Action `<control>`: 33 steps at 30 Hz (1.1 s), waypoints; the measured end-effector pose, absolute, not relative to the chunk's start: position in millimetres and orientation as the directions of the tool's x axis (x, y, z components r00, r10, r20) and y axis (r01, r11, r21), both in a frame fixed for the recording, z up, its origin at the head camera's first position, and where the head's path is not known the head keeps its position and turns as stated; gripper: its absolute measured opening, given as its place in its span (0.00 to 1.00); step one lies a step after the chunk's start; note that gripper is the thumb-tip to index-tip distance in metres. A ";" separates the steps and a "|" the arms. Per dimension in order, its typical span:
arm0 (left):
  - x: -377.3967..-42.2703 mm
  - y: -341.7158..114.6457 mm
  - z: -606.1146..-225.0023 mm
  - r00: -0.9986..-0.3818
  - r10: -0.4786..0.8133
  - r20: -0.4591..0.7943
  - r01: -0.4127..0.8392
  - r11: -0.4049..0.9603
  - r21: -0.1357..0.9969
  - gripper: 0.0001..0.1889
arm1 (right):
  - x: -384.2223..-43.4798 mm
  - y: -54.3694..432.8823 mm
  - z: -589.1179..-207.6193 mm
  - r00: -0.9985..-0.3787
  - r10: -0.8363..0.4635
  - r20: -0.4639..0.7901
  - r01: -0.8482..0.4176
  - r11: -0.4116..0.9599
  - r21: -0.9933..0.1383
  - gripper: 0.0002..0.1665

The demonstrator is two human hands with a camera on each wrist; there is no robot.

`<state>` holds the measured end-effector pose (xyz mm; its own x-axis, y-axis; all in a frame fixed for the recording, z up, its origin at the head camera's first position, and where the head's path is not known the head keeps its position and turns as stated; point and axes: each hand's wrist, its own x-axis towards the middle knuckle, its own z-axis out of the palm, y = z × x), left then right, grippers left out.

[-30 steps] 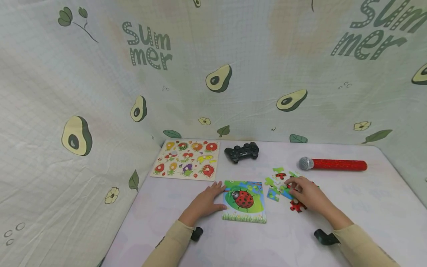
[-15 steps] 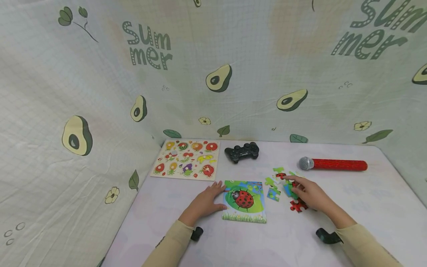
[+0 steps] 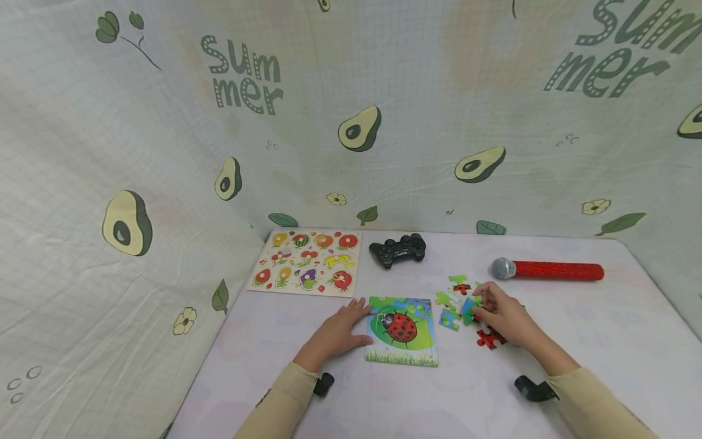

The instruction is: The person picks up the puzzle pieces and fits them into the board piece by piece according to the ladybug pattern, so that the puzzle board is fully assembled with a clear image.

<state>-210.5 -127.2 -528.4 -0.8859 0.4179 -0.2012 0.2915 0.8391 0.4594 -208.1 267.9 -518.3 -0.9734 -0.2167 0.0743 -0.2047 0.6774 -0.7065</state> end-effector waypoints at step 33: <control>-210.4 -126.7 -527.8 -0.886 0.414 -0.206 0.287 0.842 0.457 0.41 | -210.5 244.6 -528.6 -0.968 -0.214 0.130 -0.240 0.644 -0.727 0.13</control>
<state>-210.4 -126.7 -527.8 -0.8865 0.4142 -0.2063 0.2869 0.8417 0.4573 -210.5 244.6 -528.6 -0.9680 -0.2144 0.1302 -0.2403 0.6438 -0.7265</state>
